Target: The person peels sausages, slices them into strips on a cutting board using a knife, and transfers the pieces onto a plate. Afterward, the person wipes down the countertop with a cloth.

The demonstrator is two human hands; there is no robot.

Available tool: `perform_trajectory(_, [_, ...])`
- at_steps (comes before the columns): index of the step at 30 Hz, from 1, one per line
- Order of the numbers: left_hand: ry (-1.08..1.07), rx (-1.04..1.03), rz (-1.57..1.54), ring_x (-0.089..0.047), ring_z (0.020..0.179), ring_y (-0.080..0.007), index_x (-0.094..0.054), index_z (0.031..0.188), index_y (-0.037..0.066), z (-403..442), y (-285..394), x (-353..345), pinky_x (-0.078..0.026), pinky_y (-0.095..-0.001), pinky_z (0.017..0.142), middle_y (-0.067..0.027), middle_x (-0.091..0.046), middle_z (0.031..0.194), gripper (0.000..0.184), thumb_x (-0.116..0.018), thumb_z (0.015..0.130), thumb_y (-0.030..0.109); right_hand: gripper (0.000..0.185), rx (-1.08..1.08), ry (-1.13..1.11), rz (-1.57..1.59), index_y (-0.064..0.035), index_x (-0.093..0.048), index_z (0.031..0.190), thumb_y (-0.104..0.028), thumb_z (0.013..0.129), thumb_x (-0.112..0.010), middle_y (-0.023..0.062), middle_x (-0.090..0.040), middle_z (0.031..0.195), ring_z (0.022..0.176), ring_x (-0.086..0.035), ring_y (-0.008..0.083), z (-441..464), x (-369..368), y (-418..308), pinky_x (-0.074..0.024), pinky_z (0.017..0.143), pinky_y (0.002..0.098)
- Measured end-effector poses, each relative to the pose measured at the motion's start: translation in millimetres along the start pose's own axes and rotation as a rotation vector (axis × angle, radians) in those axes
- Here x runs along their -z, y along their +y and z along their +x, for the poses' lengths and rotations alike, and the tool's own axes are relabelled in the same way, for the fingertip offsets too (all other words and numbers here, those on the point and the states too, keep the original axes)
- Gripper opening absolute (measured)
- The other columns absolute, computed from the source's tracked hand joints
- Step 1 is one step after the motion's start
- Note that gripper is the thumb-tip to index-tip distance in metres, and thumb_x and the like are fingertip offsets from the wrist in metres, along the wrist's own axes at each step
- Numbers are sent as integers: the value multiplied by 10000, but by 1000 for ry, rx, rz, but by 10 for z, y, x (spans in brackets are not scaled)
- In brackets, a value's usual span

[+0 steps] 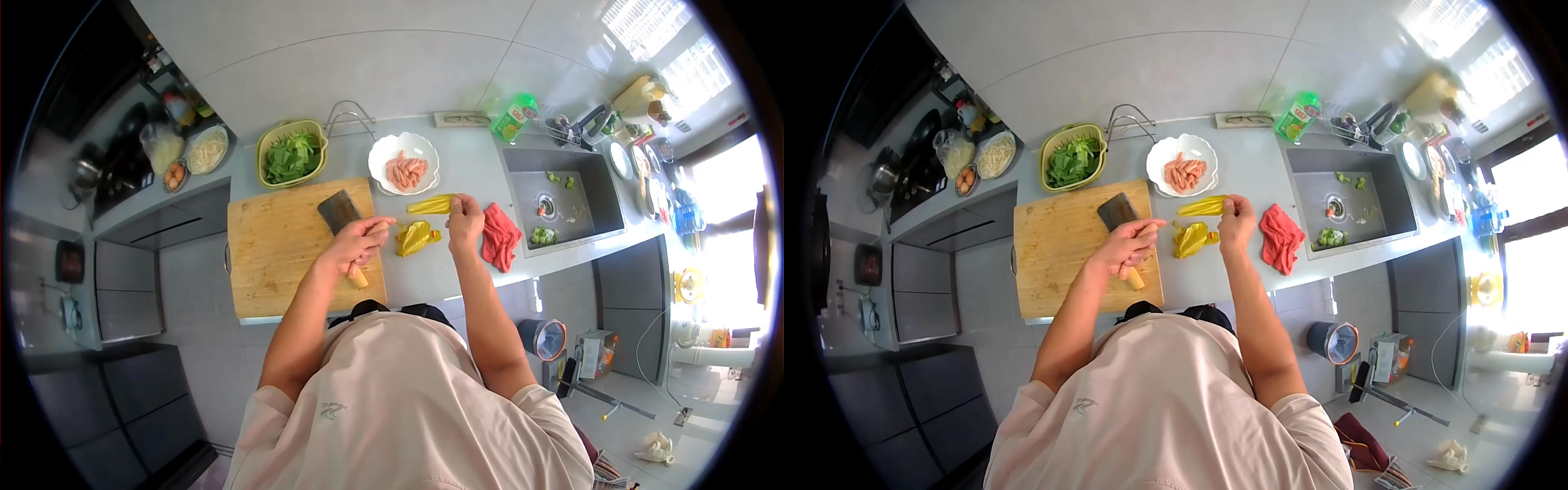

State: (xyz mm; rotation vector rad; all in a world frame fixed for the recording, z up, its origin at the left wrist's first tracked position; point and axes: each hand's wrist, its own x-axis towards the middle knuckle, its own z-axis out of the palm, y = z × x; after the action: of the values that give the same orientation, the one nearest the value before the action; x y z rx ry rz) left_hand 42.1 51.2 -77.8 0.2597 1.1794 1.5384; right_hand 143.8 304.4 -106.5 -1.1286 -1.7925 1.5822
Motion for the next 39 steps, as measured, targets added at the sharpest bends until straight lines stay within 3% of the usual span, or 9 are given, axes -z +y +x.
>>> perform_trajectory(7, [206,15,104,-548,721,-70,-567,1474,49,112,-344,288,-502,-234,612,-30,-654,1076,483,-717,1031,165,249,-58,-235,-175,-34,-732,1224,-108,1003,-644,138,-767,969,836,-776,215,130,33,592,-619,739,379])
perform_trajectory(10, [246,43,169,-605,797,-97,-598,1441,47,72,-438,372,-547,-272,707,-53,-691,1127,449,-713,1016,131,356,210,-202,-497,-26,-699,1300,-137,962,-714,177,-754,1047,885,-744,290,45,1,720,-610,843,409])
perform_trajectory(13, [322,19,294,-647,860,-111,-628,1387,41,-39,-496,431,-564,-297,749,-53,-721,1119,382,-699,1014,80,412,774,121,-879,-34,-698,1290,-145,896,-740,214,-752,1085,977,-738,353,-121,-70,672,-593,884,420])
perform_trajectory(17, [459,-222,674,-706,904,-138,-676,1279,24,-167,-767,747,-573,-316,791,-49,-773,1178,301,-694,980,-3,349,540,-309,-754,-71,-711,1203,-163,871,-765,173,-761,1105,1009,-743,349,-493,-389,528,-584,887,461])
perform_trajectory(19, [550,-302,753,-722,906,-246,-695,1184,13,-261,-843,899,-581,-372,811,-82,-781,1115,278,-702,910,-34,315,171,-768,-657,-92,-715,1150,-211,870,-796,157,-753,1147,1065,-732,351,-705,-628,605,-576,905,477])
perform_trajectory(21, [632,-290,902,-712,982,-354,-724,1116,41,-413,-776,926,-575,-415,859,-104,-785,1127,288,-688,850,-65,433,245,-874,-647,-124,-682,1212,-295,845,-836,134,-740,1067,924,-734,351,-988,-873,841,-583,832,474])
perform_trajectory(27, [657,-547,1363,-643,1117,-310,-786,1110,159,-593,-907,1311,-524,-424,962,-34,-749,1066,384,-721,787,-37,513,272,-761,-897,-85,-536,1202,-285,824,-820,192,-728,1140,1076,-707,419,-1476,-1265,575,-567,908,519])
perform_trajectory(34, [754,-713,1467,-539,1309,-363,-762,1201,185,-928,-1175,1454,-479,-526,1063,-98,-578,1370,442,-741,788,28,550,147,-678,-1032,-79,-451,1245,-196,823,-784,249,-709,1182,1148,-696,447,-1453,-1331,412,-572,930,529])
perform_trajectory(39, [836,-615,1411,-499,1366,-437,-689,1365,176,-1247,-1364,1472,-469,-544,1107,-172,-510,1454,550,-755,829,73,462,375,-491,-871,-40,-553,1266,-212,885,-749,273,-743,993,920,-739,463,-1577,-1201,273,-584,813,532])
